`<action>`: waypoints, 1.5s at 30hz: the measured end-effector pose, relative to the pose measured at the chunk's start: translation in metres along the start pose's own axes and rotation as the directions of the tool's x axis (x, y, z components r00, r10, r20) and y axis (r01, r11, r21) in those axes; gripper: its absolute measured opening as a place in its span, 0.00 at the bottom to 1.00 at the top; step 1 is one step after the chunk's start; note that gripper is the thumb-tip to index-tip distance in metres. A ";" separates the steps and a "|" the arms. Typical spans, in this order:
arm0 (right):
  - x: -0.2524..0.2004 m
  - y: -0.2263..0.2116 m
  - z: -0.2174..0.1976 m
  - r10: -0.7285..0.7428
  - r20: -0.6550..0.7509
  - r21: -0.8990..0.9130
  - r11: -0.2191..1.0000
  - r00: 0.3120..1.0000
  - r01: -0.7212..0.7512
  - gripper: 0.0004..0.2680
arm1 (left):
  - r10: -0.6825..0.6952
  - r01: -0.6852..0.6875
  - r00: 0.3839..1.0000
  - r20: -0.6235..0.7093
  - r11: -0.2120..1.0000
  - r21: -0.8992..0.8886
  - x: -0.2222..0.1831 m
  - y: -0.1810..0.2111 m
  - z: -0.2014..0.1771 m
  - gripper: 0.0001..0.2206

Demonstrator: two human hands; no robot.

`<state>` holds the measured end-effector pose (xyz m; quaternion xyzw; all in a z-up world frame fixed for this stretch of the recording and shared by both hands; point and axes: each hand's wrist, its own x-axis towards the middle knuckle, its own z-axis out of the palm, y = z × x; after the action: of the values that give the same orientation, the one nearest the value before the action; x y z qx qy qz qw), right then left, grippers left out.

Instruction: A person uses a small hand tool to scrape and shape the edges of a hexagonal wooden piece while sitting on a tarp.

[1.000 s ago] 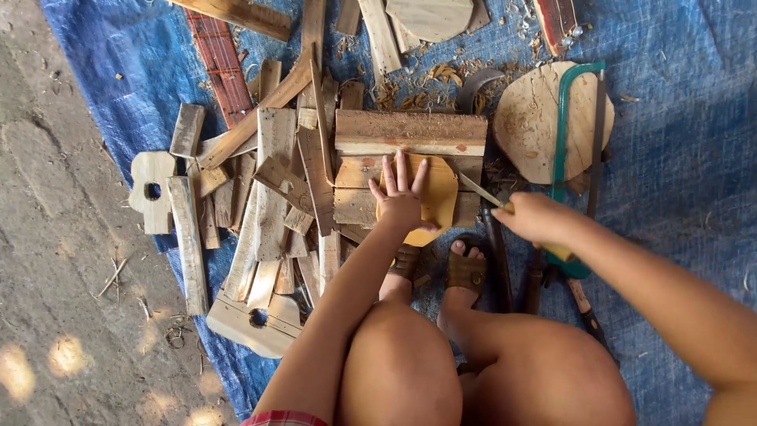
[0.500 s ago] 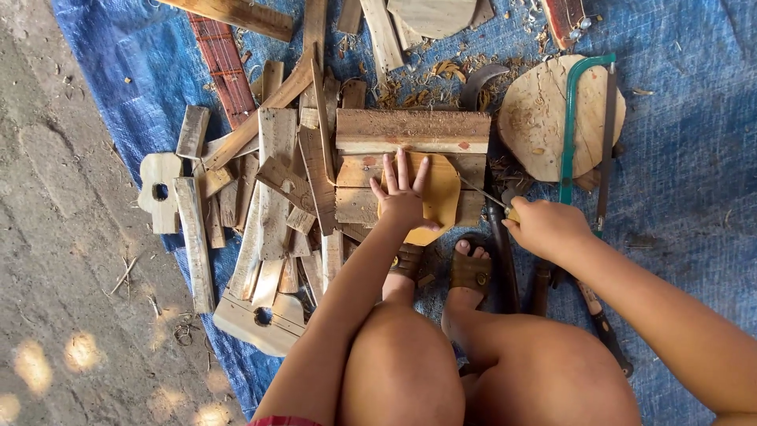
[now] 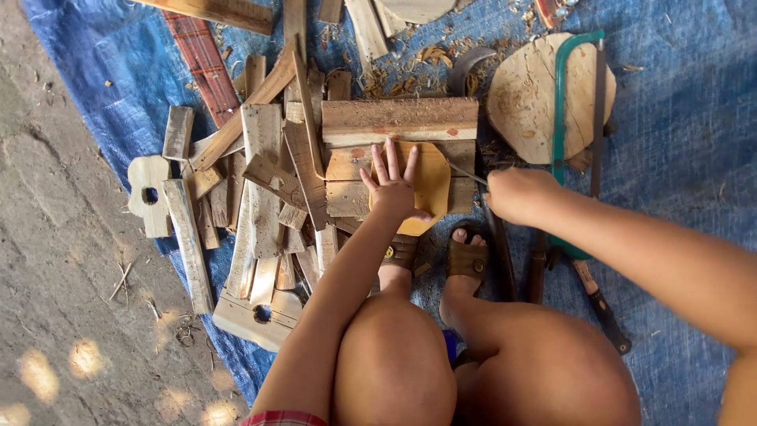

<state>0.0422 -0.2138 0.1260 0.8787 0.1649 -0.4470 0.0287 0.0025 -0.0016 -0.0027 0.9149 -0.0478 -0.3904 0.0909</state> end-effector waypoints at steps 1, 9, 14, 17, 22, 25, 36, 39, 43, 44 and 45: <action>-0.004 -0.005 -0.009 0.006 -0.002 0.003 1.000 1.000 -0.006 0.14 | 0.007 -0.007 1.000 -0.001 1.000 0.003 -0.003 0.001 -0.001 0.70; 0.012 -0.013 -0.031 0.047 0.205 0.022 0.998 0.978 -0.053 0.15 | 0.010 -0.011 1.000 0.003 1.000 0.006 0.000 0.001 -0.002 0.70; 0.004 -0.019 -0.039 0.107 0.279 0.107 0.984 0.954 -0.142 0.16 | 0.014 -0.014 1.000 0.002 1.000 0.006 -0.008 0.002 -0.005 0.69; 0.006 -0.019 -0.039 0.141 0.304 0.191 0.960 0.942 -0.205 0.17 | 0.009 -0.009 1.000 0.002 1.000 0.006 -0.008 0.001 -0.009 0.70; 0.021 -0.008 -0.021 0.180 0.324 0.237 0.935 0.929 -0.264 0.18 | -0.004 0.004 1.000 -0.004 1.000 0.006 -0.006 0.002 -0.005 0.70; 0.029 -0.001 -0.006 0.204 0.330 0.273 0.914 0.922 -0.300 0.20 | -0.005 0.005 1.000 0.001 1.000 -0.005 -0.004 0.001 0.000 0.70; -0.027 -0.018 -0.030 0.132 0.143 0.146 0.977 0.981 -0.153 0.18 | 0.002 -0.001 0.999 0.032 1.000 -0.029 -0.008 0.000 -0.010 0.69; -0.026 -0.013 -0.023 0.074 0.070 0.020 0.997 0.995 -0.075 0.16 | 0.016 -0.016 1.000 0.002 0.999 -0.040 -0.009 -0.002 -0.009 0.68; -0.029 -0.016 -0.027 0.042 0.031 -0.070 0.997 0.999 -0.040 0.15 | 0.016 -0.015 1.000 0.007 0.999 -0.046 -0.008 -0.001 -0.006 0.68; -0.029 -0.016 -0.026 0.039 0.023 -0.081 0.996 0.999 -0.037 0.15 | 0.017 -0.017 1.000 -0.003 0.999 -0.041 -0.007 -0.001 -0.005 0.68; -0.027 -0.015 -0.027 0.036 0.013 -0.090 0.995 0.999 -0.034 0.15 | 0.018 -0.019 1.000 -0.014 0.999 -0.035 -0.006 -0.002 -0.004 0.68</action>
<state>0.0429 -0.2012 0.1653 0.8759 0.1692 -0.4451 0.0774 0.0014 0.0019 0.0035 0.9153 -0.0489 -0.3842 0.1108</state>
